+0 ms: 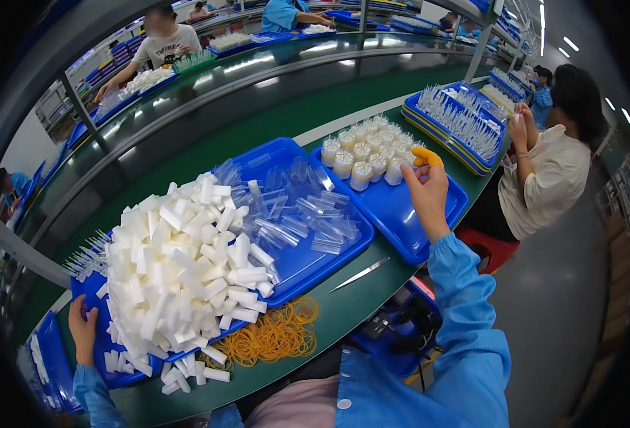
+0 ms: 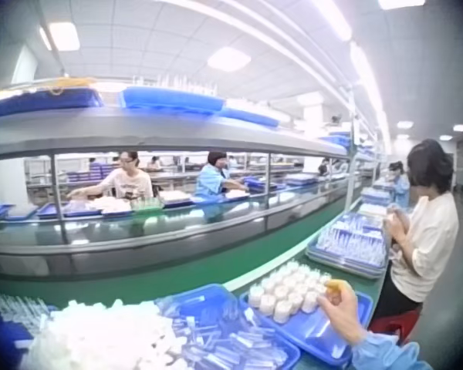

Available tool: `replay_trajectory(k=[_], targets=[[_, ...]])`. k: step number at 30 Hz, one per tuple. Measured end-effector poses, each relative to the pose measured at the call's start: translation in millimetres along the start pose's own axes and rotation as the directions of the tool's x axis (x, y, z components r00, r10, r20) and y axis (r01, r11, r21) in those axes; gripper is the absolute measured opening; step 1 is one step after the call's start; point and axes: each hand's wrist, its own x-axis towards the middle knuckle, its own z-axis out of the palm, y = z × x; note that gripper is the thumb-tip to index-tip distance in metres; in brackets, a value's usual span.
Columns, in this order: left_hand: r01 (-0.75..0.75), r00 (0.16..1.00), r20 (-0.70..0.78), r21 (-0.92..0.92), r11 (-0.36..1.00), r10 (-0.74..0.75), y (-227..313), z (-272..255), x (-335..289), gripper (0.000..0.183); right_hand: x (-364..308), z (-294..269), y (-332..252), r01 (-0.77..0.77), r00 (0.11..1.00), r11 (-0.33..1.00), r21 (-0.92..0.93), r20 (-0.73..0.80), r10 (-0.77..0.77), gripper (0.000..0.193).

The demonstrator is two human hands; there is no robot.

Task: The person assembles small white cylindrical components by inserting them into clear plastic sleeves and securing them with rubber bands. They repeatedly pick up components from a blue tray, insert them into sleeves, and use a yellow rubber band to bundle the set together before placing the finished unit on the tray.

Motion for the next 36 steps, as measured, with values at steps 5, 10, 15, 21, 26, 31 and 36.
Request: replay_trajectory(k=[5, 10, 15, 21, 26, 31, 36], targets=[[-0.012, 0.995, -0.101, 0.026, 1.000, 0.015, -10.7, 9.9, 7.9, 0.030, -65.4, 1.5, -110.8, -0.099, 0.990, 0.821, 0.563, 0.140, 0.024, 0.033], [-0.089, 0.988, -0.101, 0.246, 0.965, 0.117, 7.0, 0.5, 18.0, 0.020, -131.0, -49.7, -203.5, -0.400, 0.760, 0.000, 0.917, 0.331, -0.559, 0.042], [-0.132, 0.981, -0.097, 0.291, 0.948, 0.167, 19.1, -5.8, 8.3, 0.019, -131.7, -44.6, -242.3, -0.764, 0.505, -0.239, 0.599, 0.325, -0.799, 0.031], [-0.163, 0.979, -0.073, 0.285, 0.944, 0.191, 25.0, -11.6, 9.1, 0.022, -85.9, 30.5, -229.6, -0.236, 0.815, 0.446, 0.863, 0.426, -0.393, 0.033], [-0.186, 0.970, -0.098, 0.284, 0.940, 0.222, 37.9, -7.7, 26.1, 0.025, -9.1, 161.2, -138.5, 0.385, 0.686, 0.891, 0.242, 0.570, -0.452, 0.029], [-0.302, 0.931, -0.106, 0.315, 0.900, 0.349, 50.3, -10.4, 31.1, 0.024, 4.0, 203.9, -108.5, 0.440, 0.640, 0.897, -0.040, 0.715, -0.282, 0.028], [-0.306, 0.933, -0.104, 0.274, 0.912, 0.345, 48.5, -15.5, 23.2, 0.016, 2.3, 221.6, -95.7, 0.427, 0.680, 0.902, 0.059, 0.637, -0.364, 0.019]])
